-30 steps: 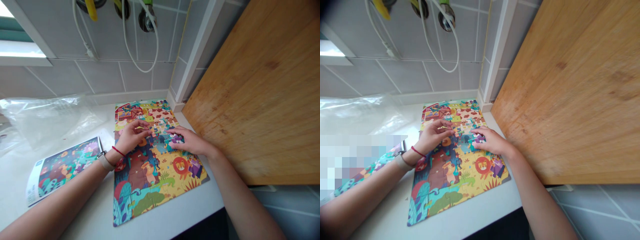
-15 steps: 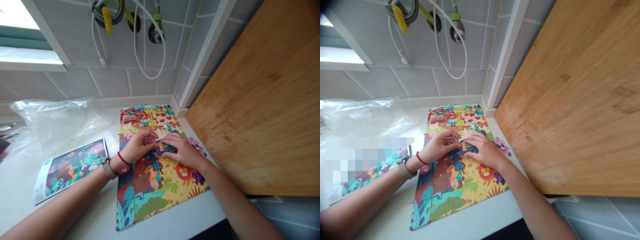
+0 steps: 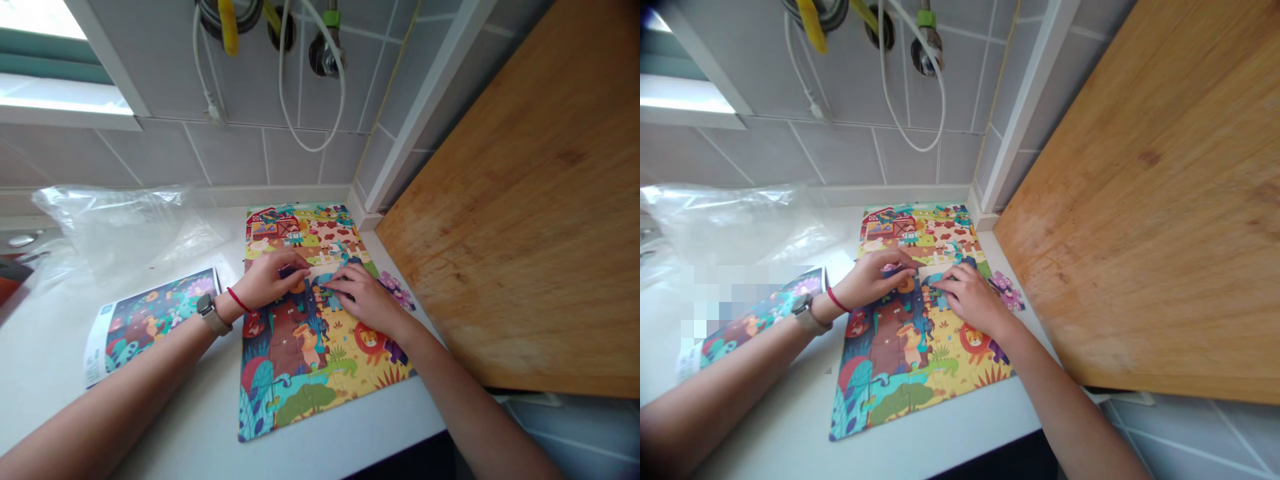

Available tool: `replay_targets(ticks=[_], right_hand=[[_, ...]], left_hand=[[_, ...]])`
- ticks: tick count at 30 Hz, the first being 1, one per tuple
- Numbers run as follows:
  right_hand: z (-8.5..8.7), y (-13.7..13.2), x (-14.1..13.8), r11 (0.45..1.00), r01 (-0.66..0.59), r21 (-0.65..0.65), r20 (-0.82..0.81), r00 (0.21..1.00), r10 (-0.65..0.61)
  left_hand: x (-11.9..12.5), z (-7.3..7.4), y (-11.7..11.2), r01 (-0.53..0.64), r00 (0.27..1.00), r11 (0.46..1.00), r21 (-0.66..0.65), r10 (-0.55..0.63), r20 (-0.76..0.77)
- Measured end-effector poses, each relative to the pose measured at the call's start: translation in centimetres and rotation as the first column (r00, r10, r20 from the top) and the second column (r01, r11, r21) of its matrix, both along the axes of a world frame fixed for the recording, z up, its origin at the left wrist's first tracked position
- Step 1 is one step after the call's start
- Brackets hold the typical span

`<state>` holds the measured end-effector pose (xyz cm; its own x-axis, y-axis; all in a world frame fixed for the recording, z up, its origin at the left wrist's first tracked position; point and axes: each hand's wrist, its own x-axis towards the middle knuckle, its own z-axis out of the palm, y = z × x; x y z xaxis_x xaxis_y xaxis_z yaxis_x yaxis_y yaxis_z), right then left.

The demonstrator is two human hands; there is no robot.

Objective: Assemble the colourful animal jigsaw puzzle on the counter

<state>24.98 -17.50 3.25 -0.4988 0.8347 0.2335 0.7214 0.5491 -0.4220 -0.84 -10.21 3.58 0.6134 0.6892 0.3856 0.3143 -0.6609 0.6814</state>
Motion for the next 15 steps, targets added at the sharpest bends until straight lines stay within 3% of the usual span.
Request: replay_targets(ticks=[3, 7, 11, 15], right_hand=[[0.2, -0.2, -0.4, 0.999, -0.022, 0.028, -0.017, 1.0, 0.023], [-0.2, -0.3, -1.2, 0.995, -0.096, 0.015, 0.002, 0.995, 0.096], [-0.3, -0.3, -0.8, 1.0, -0.027, 0.008, 0.026, 0.999, 0.027], [0.1, -0.4, -0.4, 1.0, 0.006, -0.024, 0.062, 0.998, -0.004]], left_hand=[[-0.8, 0.4, -0.7, 0.105, 0.99, 0.989, 0.107, -0.094, -0.101], [-2.1, -0.2, -3.9, 0.089, 0.983, 0.979, 0.181, -0.057, -0.175], [-2.6, -1.6, -6.6, 0.097, 0.978, 0.966, 0.239, -0.048, -0.201], [-2.3, -2.3, -7.1, 0.112, 0.976, 0.963, 0.247, -0.061, -0.207]])
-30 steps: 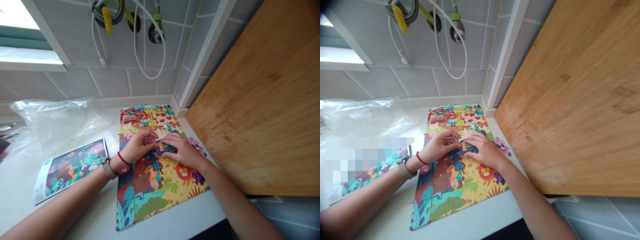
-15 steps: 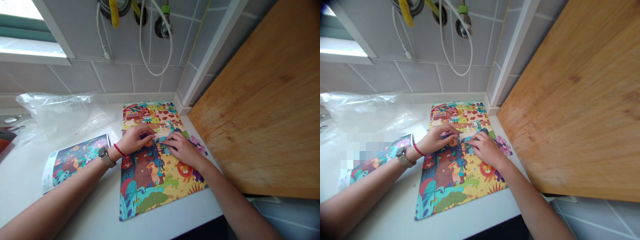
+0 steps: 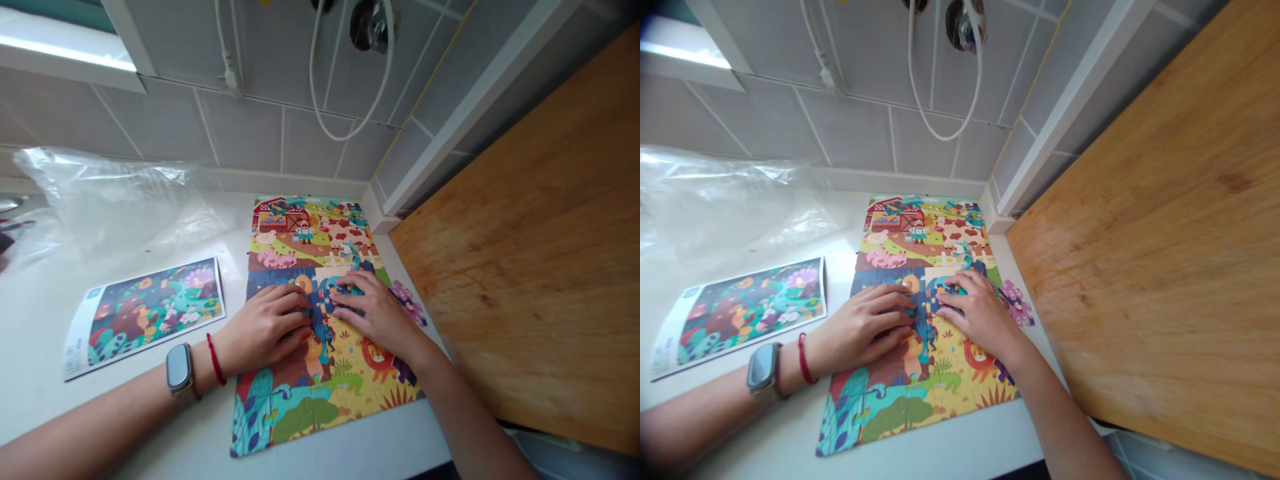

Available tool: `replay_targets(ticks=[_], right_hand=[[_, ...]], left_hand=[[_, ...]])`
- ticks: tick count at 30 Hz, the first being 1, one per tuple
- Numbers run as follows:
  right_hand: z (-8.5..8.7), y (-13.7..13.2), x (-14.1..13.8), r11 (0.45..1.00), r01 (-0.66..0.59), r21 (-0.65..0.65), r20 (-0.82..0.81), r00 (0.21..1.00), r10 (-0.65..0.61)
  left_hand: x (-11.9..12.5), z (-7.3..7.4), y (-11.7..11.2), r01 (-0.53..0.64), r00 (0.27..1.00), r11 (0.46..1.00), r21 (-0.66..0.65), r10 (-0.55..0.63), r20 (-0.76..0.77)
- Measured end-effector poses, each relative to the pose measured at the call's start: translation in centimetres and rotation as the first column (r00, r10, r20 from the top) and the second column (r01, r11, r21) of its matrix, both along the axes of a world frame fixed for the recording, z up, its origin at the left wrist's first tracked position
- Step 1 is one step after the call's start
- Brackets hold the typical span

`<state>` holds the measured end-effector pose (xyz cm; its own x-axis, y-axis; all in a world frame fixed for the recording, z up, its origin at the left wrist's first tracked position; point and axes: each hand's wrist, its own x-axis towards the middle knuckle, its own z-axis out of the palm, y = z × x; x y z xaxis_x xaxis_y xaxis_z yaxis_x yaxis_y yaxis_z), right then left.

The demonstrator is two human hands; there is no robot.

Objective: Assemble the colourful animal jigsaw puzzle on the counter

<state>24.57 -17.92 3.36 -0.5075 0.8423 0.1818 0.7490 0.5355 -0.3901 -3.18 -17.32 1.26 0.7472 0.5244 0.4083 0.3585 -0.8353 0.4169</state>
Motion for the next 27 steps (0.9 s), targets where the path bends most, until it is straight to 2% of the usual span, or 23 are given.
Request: replay_targets(ticks=[8, 19, 27], right_hand=[[0.0, -0.1, -0.8, 0.999, 0.036, -0.025, -0.02, 0.999, -0.037], [-0.5, 0.0, -0.9, 0.999, 0.051, 0.002, -0.031, 0.998, -0.051], [0.0, 0.1, -0.9, 0.996, 0.091, -0.026, -0.025, 0.996, -0.091]], left_hand=[[0.0, -0.3, 0.3, -0.018, 1.0, 1.0, -0.025, 0.018, 0.011], [-0.2, -0.7, 0.3, -0.03, 0.998, 0.998, -0.059, 0.027, -0.059], [-0.2, -0.6, 0.5, -0.001, 0.981, 0.999, -0.053, -0.009, -0.192]])
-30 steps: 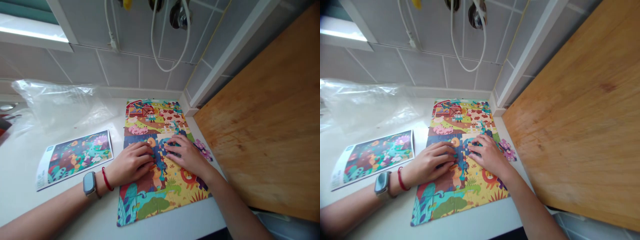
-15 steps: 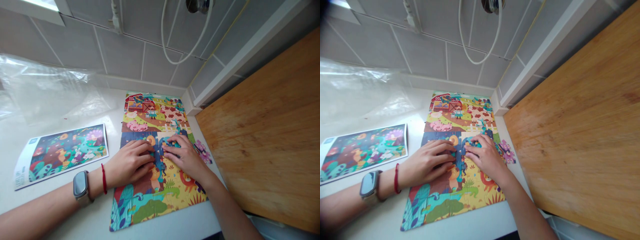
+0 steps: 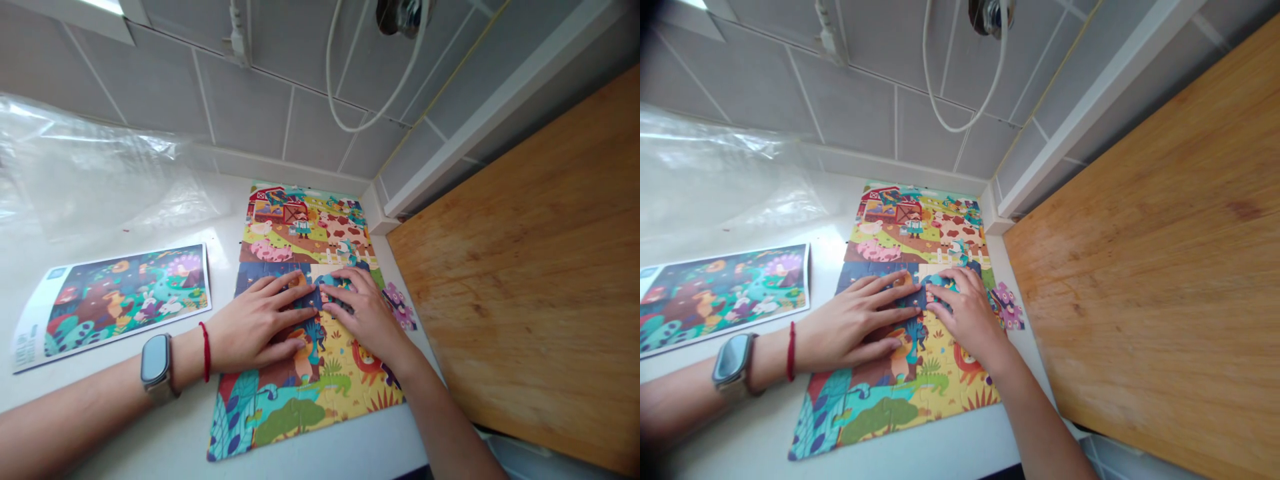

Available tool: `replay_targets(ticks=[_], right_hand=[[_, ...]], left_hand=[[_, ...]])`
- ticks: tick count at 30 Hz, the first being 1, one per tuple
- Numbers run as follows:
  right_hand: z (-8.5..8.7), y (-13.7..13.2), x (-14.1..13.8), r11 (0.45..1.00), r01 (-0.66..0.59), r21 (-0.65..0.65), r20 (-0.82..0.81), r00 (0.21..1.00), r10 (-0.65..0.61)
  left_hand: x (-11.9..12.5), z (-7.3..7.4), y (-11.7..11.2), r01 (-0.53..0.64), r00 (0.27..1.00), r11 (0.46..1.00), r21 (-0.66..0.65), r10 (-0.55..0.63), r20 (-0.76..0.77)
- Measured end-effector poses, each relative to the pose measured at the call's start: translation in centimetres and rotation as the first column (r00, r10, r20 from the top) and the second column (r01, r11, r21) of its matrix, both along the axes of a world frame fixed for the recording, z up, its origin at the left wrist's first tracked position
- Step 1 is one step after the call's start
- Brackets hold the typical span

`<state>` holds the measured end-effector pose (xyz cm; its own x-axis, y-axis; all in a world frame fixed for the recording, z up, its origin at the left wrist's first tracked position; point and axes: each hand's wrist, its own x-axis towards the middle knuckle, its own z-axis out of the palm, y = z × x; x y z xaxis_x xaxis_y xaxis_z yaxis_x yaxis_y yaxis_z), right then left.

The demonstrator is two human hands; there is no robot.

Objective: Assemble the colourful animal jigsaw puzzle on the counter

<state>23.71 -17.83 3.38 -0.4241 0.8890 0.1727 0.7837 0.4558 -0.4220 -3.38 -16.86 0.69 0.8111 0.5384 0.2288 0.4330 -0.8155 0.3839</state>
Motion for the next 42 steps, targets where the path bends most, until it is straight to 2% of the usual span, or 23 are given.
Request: replay_targets(ticks=[5, 10, 15, 20, 26, 34, 38, 42], right_hand=[[0.8, 0.2, 1.0, 0.998, 0.067, 0.002, -0.015, 0.998, -0.067], [0.7, -0.1, 1.1, 0.999, -0.015, -0.047, 0.047, 0.999, 0.017], [0.5, -0.1, 1.0, 0.998, -0.006, -0.067, 0.073, 0.997, 0.011], [0.6, 0.1, 1.7, 0.997, 0.024, -0.077, 0.058, 0.998, -0.02], [0.8, 0.3, 2.7, 0.989, 0.086, -0.123, 0.067, 0.995, -0.078], [0.5, 0.6, 4.1, 0.989, 0.121, -0.087, 0.038, 0.992, -0.118], [0.7, 0.4, 3.7, 0.985, 0.153, -0.083, 0.049, 0.988, -0.15], [1.1, 0.2, 2.9, 0.99, 0.136, -0.045, -0.022, 0.99, -0.137]], left_hand=[[0.1, -0.1, 0.0, 0.002, 1.0, 1.0, 0.012, -0.002, 0.003], [0.1, -0.2, 0.0, -0.005, 0.999, 1.0, 0.026, 0.004, 0.036], [0.1, -0.4, -0.1, -0.041, 0.996, 0.999, 0.008, 0.04, 0.078], [0.0, -0.6, -0.1, -0.049, 0.991, 0.999, -0.01, 0.05, 0.124], [0.1, -0.2, 0.0, -0.037, 0.977, 0.999, -0.035, 0.044, 0.208], [0.1, 0.0, 0.1, -0.036, 0.969, 0.999, -0.038, 0.044, 0.242], [0.0, 0.0, 0.1, -0.033, 0.97, 0.999, -0.031, 0.04, 0.239], [0.1, -0.1, 0.1, -0.033, 0.975, 0.999, -0.022, 0.037, 0.221]])
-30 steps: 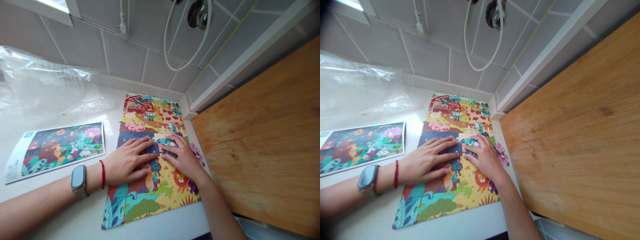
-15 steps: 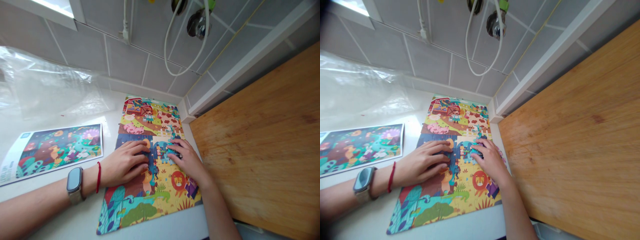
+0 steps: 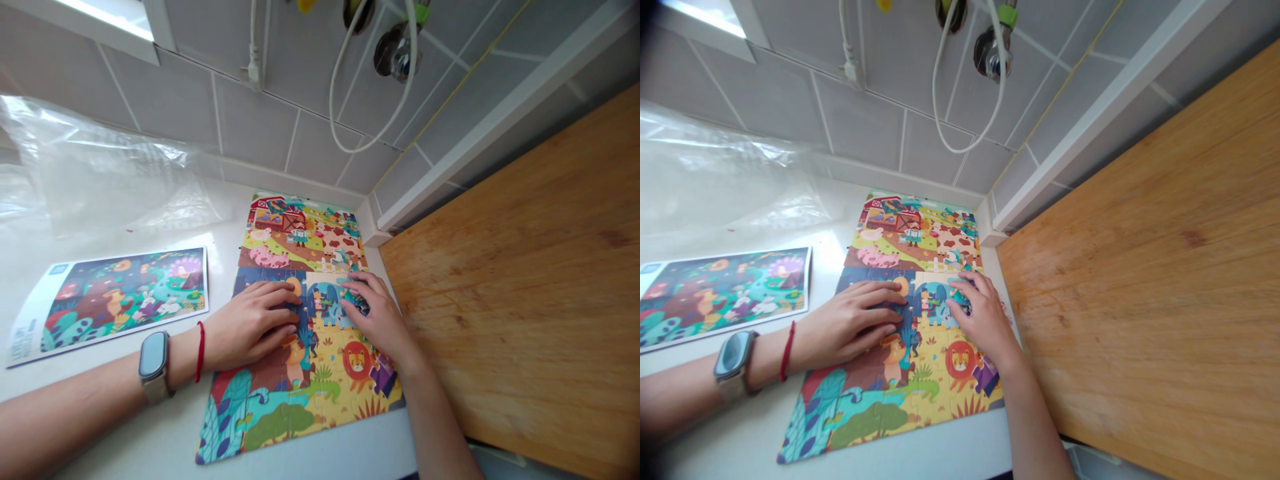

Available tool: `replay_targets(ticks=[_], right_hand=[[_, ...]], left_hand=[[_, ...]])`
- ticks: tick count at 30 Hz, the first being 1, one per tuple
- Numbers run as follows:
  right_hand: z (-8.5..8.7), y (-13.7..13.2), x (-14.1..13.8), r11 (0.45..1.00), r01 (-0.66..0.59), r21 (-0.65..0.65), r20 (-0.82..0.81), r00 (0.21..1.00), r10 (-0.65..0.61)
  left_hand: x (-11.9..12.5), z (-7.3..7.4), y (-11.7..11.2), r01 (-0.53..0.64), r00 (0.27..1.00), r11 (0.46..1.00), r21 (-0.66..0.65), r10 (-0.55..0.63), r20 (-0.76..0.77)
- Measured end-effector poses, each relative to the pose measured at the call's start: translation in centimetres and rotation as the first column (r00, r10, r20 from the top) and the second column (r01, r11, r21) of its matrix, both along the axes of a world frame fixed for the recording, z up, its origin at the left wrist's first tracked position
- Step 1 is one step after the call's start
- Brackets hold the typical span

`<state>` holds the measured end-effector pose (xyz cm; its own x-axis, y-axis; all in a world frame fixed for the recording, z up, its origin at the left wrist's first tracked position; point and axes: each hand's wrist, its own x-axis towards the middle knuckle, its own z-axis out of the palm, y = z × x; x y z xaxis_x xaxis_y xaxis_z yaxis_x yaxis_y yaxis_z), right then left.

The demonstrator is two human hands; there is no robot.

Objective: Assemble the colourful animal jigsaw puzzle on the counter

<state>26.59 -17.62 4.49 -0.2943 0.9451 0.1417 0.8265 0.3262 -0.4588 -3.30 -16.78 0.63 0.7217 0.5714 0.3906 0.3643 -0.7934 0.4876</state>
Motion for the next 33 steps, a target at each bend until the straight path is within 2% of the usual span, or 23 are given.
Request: replay_targets(ticks=[7, 14, 17, 23, 33], right_hand=[[-0.2, -0.6, -1.7, 0.99, -0.144, -0.014, 0.032, 0.989, 0.144], [-0.6, -0.5, -1.4, 0.988, -0.153, -0.019, 0.042, 0.987, 0.154], [-0.4, -0.4, -1.2, 0.991, -0.132, -0.03, 0.046, 0.99, 0.133], [-0.3, -0.1, 0.0, 1.0, -0.011, -0.003, 0.05, 0.999, 0.011], [-2.5, 0.7, 1.6, 0.997, 0.001, 0.078, 0.084, 0.996, -0.008]], left_hand=[[0.1, 0.0, 0.0, -0.007, 1.0, 1.0, -0.002, 0.007, 0.027], [0.0, 0.1, 0.0, -0.008, 1.0, 1.0, 0.002, 0.008, 0.012], [0.0, 0.1, 0.0, -0.001, 1.0, 1.0, 0.005, 0.001, -0.005], [0.0, 0.1, 0.1, -0.001, 1.0, 1.0, -0.004, 0.001, -0.023], [0.0, 0.0, 0.1, -0.016, 1.0, 1.0, 0.023, 0.017, -0.024]])
